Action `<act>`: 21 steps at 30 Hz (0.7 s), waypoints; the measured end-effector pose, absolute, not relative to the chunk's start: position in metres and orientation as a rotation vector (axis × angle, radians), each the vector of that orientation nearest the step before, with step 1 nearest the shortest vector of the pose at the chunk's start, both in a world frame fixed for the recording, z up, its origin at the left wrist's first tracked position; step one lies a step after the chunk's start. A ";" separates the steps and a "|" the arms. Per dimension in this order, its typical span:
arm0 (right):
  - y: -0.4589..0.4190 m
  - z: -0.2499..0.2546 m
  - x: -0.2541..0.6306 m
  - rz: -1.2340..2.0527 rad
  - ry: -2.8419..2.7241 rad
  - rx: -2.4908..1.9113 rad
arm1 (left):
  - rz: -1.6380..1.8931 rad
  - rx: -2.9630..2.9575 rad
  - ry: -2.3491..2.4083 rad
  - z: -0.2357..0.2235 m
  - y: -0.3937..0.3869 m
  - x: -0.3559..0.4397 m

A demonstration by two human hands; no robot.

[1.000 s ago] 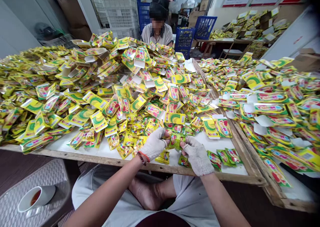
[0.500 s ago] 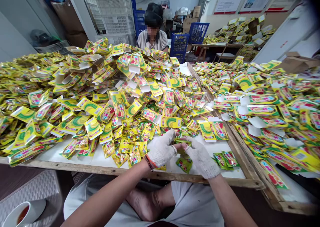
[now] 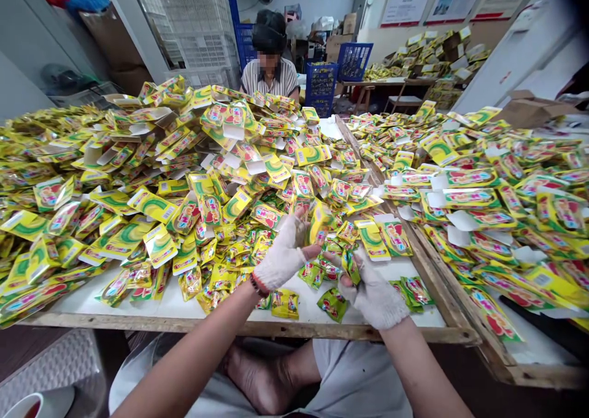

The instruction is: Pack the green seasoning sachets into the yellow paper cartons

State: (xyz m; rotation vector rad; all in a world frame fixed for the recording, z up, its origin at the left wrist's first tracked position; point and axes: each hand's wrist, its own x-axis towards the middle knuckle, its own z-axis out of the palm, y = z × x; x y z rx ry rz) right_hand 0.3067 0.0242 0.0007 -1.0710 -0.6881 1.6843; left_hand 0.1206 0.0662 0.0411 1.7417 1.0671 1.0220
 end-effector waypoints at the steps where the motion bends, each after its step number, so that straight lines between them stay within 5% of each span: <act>1: 0.023 0.000 0.300 1.827 -0.602 -1.004 | 1.085 1.615 0.967 0.038 0.056 0.120; 6: 0.016 -0.005 0.269 1.869 -0.547 -1.014 | 1.149 1.456 0.920 0.022 0.019 0.099; 10: 0.012 -0.004 0.271 1.711 -0.656 -1.149 | 1.134 1.849 1.407 0.037 0.009 0.067; 16: 0.008 0.002 0.279 1.589 -1.070 -1.274 | 0.285 2.518 1.544 0.054 0.007 0.069; 21: 0.008 -0.006 0.282 1.117 -1.265 -1.433 | 0.209 2.373 1.647 0.037 0.005 0.079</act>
